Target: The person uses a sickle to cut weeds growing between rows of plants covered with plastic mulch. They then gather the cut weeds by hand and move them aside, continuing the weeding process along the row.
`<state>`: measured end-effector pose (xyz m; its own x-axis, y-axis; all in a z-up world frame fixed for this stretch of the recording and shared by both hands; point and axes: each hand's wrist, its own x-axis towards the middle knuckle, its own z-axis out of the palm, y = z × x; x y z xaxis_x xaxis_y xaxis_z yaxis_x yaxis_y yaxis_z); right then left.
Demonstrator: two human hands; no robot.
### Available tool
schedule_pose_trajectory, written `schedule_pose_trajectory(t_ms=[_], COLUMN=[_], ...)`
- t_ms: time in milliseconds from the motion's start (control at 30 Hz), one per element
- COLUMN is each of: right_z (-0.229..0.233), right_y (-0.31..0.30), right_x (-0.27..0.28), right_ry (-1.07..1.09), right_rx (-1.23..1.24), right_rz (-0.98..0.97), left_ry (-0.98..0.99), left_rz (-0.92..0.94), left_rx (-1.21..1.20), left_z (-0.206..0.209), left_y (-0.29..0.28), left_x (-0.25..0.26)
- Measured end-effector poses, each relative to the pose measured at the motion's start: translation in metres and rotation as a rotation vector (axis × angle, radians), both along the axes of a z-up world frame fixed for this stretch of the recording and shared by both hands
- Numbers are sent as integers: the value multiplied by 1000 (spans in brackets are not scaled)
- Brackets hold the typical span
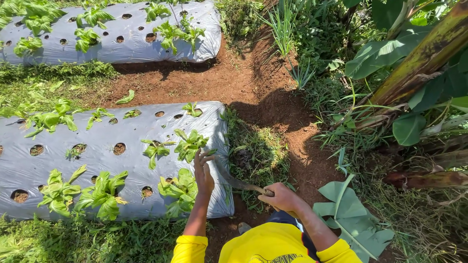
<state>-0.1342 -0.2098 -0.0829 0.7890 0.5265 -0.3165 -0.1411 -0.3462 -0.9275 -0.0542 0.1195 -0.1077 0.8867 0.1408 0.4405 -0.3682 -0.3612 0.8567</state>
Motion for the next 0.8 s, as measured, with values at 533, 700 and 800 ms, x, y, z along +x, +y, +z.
schedule_pose_trajectory(t_ms=[533, 700, 800], right_z=[52, 28, 37], right_y=[15, 21, 26], right_x=[11, 12, 13], right_ry=[-22, 23, 68], right_rx=[185, 173, 161], right_rz=[-105, -108, -150], left_ry=[646, 711, 771], left_rz=[-65, -130, -123], left_rx=[157, 151, 182], left_z=[-23, -34, -35], left_y=[-26, -34, -34], left_x=[-31, -29, -31])
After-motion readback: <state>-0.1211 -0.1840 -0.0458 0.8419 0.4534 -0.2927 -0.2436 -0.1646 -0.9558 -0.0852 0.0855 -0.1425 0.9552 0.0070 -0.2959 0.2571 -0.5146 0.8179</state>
